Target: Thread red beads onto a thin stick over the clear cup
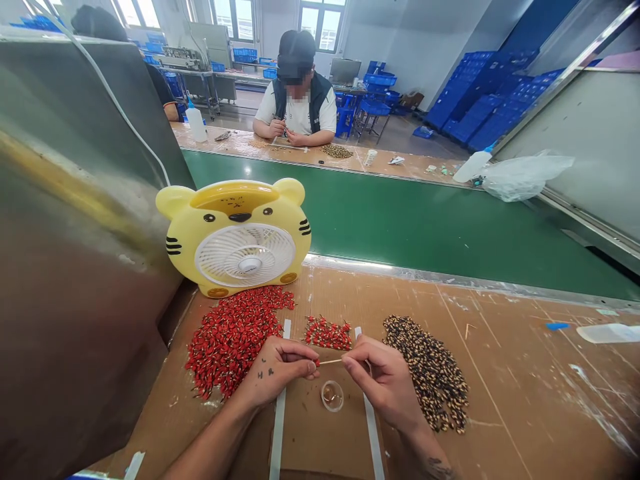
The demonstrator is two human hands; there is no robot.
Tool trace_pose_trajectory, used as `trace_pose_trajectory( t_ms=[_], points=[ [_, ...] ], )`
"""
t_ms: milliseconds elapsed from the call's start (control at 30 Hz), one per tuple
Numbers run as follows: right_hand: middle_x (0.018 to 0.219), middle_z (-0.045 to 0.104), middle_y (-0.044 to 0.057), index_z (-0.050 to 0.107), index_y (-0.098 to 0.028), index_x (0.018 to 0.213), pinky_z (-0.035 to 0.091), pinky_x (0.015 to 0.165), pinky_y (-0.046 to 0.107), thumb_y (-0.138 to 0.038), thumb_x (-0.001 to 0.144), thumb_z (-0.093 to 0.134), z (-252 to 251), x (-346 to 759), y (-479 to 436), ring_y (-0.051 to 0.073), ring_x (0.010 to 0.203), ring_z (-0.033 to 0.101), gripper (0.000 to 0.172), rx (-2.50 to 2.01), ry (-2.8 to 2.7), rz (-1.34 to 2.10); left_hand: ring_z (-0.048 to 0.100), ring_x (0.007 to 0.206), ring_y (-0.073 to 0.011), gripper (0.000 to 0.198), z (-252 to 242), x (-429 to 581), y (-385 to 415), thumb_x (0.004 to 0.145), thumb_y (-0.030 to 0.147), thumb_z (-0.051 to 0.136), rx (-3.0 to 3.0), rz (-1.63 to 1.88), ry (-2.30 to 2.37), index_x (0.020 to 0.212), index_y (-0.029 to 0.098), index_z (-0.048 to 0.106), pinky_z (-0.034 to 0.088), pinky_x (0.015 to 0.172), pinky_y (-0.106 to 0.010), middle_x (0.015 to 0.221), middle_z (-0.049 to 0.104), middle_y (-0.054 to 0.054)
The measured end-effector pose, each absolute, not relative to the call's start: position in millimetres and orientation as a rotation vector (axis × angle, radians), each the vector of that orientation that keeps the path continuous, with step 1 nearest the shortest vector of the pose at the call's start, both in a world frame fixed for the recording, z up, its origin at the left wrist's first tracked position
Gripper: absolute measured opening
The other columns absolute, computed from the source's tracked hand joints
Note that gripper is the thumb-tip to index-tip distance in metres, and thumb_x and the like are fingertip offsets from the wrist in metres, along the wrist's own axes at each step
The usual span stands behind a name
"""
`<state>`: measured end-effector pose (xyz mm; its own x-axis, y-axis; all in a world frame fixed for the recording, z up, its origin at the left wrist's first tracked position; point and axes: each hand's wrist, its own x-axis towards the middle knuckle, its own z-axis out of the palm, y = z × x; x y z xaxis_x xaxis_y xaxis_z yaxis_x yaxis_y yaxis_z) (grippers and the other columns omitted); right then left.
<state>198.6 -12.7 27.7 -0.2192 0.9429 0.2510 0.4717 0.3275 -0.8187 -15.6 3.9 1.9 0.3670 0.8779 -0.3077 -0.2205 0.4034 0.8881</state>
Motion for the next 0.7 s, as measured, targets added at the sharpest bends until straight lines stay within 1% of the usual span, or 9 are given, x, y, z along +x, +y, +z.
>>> trace_pose_trajectory(
  t_ms=[200,367,433,500,567,633,700],
  points=[
    [0.061,0.052,-0.001,0.062,-0.019,0.069,0.035,0.056,0.027,-0.033,0.093,0.058,29.2,210.0,-15.7,0.014,0.057,0.048,0.028,-1.271,-1.821,0.794,0.068,0.059,-0.0148,0.015,0.6,-14.9,3.9,0.063,0.021,0.082,0.823,0.835,0.92,0.076,0.012,0.078,0.053,0.064,-0.025,0.064,0.076,-0.005],
    [0.065,0.056,0.0,0.062,-0.019,0.069,0.035,0.058,0.027,-0.032,0.095,0.057,32.7,216.9,-23.8,0.014,0.062,0.051,0.029,-1.33,-2.091,0.842,0.068,0.059,-0.0141,0.015,3.7,-14.8,4.1,0.063,0.02,0.082,0.824,0.839,0.929,0.075,0.012,0.078,0.053,0.063,-0.023,0.065,0.075,-0.004],
    [0.07,0.059,0.001,0.063,-0.019,0.073,0.038,0.061,0.026,-0.032,0.094,0.059,31.9,216.2,-27.1,0.015,0.067,0.055,0.025,-1.383,-2.174,0.878,0.069,0.059,-0.0147,0.016,5.4,-15.0,3.5,0.062,0.021,0.083,0.832,0.829,0.93,0.075,0.012,0.078,0.053,0.062,-0.023,0.066,0.076,-0.004],
    [0.074,0.061,0.002,0.066,-0.019,0.081,0.04,0.065,0.027,-0.033,0.093,0.061,31.6,219.2,-30.1,0.016,0.071,0.057,0.019,-1.466,-2.175,0.876,0.07,0.06,-0.0159,0.017,6.6,-15.6,2.7,0.061,0.022,0.083,0.831,0.812,0.942,0.075,0.012,0.078,0.053,0.062,-0.024,0.066,0.076,-0.005],
    [0.077,0.063,0.002,0.068,-0.019,0.089,0.041,0.067,0.027,-0.033,0.094,0.059,33.6,229.1,-34.0,0.017,0.073,0.058,0.018,-1.556,-2.135,0.847,0.071,0.062,-0.0168,0.017,7.0,-16.5,2.4,0.062,0.023,0.083,0.828,0.798,0.951,0.075,0.013,0.078,0.054,0.063,-0.024,0.066,0.077,-0.005],
    [0.079,0.065,0.003,0.069,-0.019,0.089,0.043,0.069,0.027,-0.031,0.096,0.056,37.8,245.0,-41.5,0.017,0.075,0.06,0.019,-1.633,-2.113,0.833,0.072,0.064,-0.017,0.018,6.8,-17.4,2.5,0.064,0.024,0.083,0.815,0.787,0.959,0.078,0.014,0.078,0.055,0.064,-0.024,0.068,0.077,-0.005],
    [0.083,0.067,0.003,0.07,-0.02,0.086,0.044,0.072,0.028,-0.026,0.095,0.055,41.7,262.5,-54.0,0.018,0.08,0.062,0.019,-1.707,-2.135,0.855,0.072,0.064,-0.0166,0.018,6.5,-18.1,2.8,0.065,0.025,0.083,0.803,0.785,0.95,0.079,0.014,0.078,0.055,0.064,-0.023,0.068,0.078,-0.005]
  ],
)
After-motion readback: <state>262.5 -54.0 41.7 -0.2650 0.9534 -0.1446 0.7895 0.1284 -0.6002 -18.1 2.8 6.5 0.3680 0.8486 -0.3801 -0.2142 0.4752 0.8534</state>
